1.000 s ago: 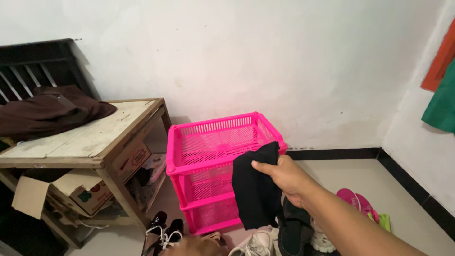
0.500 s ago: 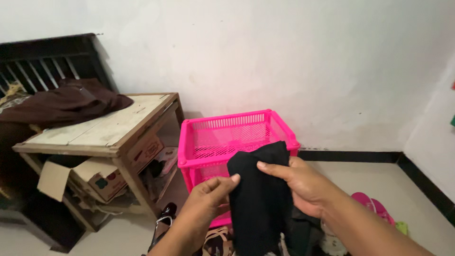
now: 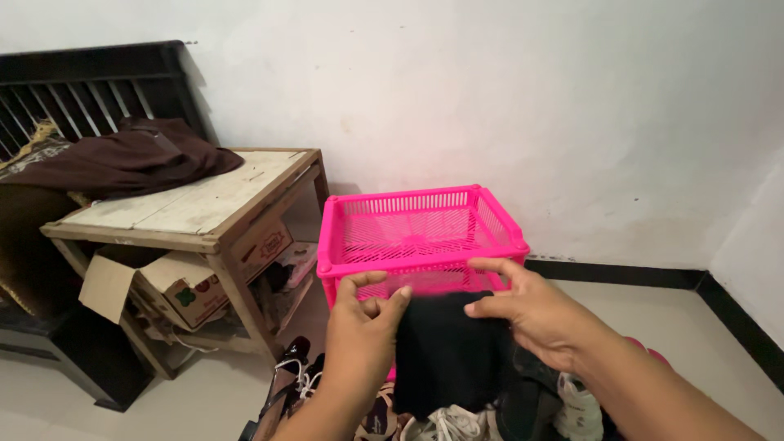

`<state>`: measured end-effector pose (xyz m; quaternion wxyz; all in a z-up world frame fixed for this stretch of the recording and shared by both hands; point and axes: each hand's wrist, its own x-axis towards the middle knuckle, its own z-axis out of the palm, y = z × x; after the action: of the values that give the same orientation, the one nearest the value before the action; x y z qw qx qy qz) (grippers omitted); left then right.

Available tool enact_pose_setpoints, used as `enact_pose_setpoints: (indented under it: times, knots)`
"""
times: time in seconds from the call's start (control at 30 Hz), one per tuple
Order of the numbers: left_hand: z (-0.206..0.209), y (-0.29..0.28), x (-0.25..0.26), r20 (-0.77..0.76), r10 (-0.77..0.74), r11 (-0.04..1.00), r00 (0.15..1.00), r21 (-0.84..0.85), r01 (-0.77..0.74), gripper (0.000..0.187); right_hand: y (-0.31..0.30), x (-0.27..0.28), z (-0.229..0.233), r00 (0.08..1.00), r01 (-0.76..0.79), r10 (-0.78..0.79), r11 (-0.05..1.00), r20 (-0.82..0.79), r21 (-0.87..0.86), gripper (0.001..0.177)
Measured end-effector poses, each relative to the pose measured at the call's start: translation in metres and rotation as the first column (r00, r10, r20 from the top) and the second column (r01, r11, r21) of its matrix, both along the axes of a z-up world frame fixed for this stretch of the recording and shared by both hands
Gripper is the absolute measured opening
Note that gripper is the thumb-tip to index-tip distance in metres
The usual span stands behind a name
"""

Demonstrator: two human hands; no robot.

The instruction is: The person removes shoes from a pink plastic shoe rack, places them on the floor, then wipes the rack with a black cloth and sprays it with a liquid from a bottle. The shoes remain on the floor as the video ends.

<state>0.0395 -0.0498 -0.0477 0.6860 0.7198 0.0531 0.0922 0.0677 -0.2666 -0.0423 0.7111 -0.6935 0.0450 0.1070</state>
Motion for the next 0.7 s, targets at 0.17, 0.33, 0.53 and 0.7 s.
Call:
enact_pose_setpoints:
  times: [0.17, 0.33, 0.53, 0.7]
  knots:
    - [-0.001, -0.002, -0.003, 0.108, -0.020, 1.000, 0.994, 0.005, 0.020, 0.043, 0.005, -0.018, 0.005, 0.940, -0.289, 0.340, 0.791, -0.005, -0.540, 0.055]
    - [-0.007, 0.005, 0.002, 0.076, -0.055, 0.998, 0.996, -0.007, 0.056, 0.041, 0.016, -0.009, -0.017, 0.922, -0.206, 0.341, 0.831, 0.181, -0.517, 0.034]
    - [-0.021, 0.035, 0.021, 0.059, 0.069, 0.973, 0.996, 0.215, -0.080, 0.043, 0.005, 0.014, -0.027, 0.993, -0.115, 0.117, 0.985, 0.006, -0.128, 0.028]
    - [-0.035, 0.064, 0.032, 0.043, 0.160, 0.934, 0.986, 0.316, -0.165, 0.047, 0.005, 0.027, -0.032, 0.994, 0.089, -0.094, 0.992, -0.051, -0.087, 0.030]
